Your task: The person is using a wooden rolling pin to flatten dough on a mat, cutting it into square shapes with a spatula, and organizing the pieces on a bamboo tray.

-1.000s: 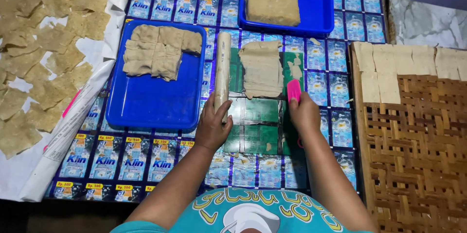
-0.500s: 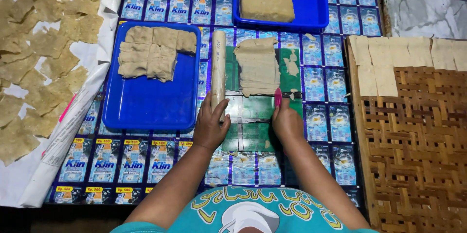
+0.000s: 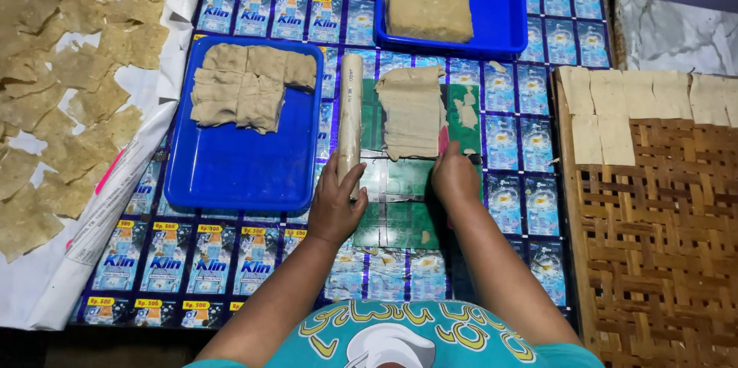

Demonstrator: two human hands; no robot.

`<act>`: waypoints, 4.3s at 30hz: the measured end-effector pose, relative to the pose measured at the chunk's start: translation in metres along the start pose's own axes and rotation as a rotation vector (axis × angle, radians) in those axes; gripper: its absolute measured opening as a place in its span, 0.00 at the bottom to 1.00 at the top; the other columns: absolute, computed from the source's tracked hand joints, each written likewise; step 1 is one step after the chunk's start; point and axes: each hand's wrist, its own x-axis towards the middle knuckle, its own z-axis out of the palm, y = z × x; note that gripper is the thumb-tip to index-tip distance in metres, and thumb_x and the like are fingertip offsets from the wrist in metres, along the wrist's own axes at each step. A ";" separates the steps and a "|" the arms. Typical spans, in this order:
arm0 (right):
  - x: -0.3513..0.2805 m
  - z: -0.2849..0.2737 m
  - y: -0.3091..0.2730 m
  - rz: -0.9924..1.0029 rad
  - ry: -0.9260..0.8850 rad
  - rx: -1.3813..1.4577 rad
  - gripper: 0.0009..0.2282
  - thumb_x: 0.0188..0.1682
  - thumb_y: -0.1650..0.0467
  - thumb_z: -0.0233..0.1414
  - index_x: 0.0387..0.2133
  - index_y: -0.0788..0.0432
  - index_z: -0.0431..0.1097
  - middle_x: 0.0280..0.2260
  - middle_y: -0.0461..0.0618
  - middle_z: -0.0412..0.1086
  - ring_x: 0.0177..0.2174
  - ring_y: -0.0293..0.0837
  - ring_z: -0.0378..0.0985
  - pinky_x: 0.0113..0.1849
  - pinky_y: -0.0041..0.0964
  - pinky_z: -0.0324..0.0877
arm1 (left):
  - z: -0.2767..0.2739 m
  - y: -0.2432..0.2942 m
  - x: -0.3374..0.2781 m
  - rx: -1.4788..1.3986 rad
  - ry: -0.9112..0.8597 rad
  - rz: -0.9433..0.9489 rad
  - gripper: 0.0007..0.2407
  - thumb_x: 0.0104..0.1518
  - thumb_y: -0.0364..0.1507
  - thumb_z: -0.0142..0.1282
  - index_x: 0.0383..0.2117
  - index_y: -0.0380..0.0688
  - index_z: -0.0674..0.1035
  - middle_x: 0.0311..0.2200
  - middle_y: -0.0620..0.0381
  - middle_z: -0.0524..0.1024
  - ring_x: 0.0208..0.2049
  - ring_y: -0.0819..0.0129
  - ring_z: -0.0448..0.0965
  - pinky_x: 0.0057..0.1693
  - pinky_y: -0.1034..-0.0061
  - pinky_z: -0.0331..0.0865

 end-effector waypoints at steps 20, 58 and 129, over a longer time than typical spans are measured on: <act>0.021 -0.017 -0.034 -0.040 0.011 0.127 0.12 0.55 0.65 0.41 0.42 0.62 0.63 0.35 0.74 0.75 0.41 0.75 0.78 0.42 0.68 0.73 | 0.000 -0.001 0.003 0.007 -0.028 -0.034 0.21 0.56 0.32 0.57 0.59 0.66 0.73 0.63 0.37 0.62 0.62 0.38 0.68 0.59 0.52 0.69; 0.064 0.027 -0.096 -0.088 -0.100 0.080 0.14 0.54 0.65 0.39 0.46 0.63 0.60 0.37 0.71 0.74 0.42 0.75 0.78 0.43 0.71 0.72 | -0.008 -0.001 0.005 -0.031 -0.087 -0.068 0.20 0.58 0.33 0.55 0.59 0.67 0.72 0.64 0.37 0.60 0.62 0.37 0.67 0.59 0.50 0.68; -0.059 -0.047 0.025 0.078 0.035 -0.030 0.18 0.56 0.68 0.45 0.59 0.34 0.66 0.48 0.54 0.67 0.45 0.65 0.78 0.46 0.60 0.75 | -0.002 0.000 0.004 -0.043 -0.045 -0.043 0.21 0.57 0.31 0.57 0.58 0.65 0.73 0.63 0.37 0.62 0.62 0.38 0.67 0.60 0.52 0.69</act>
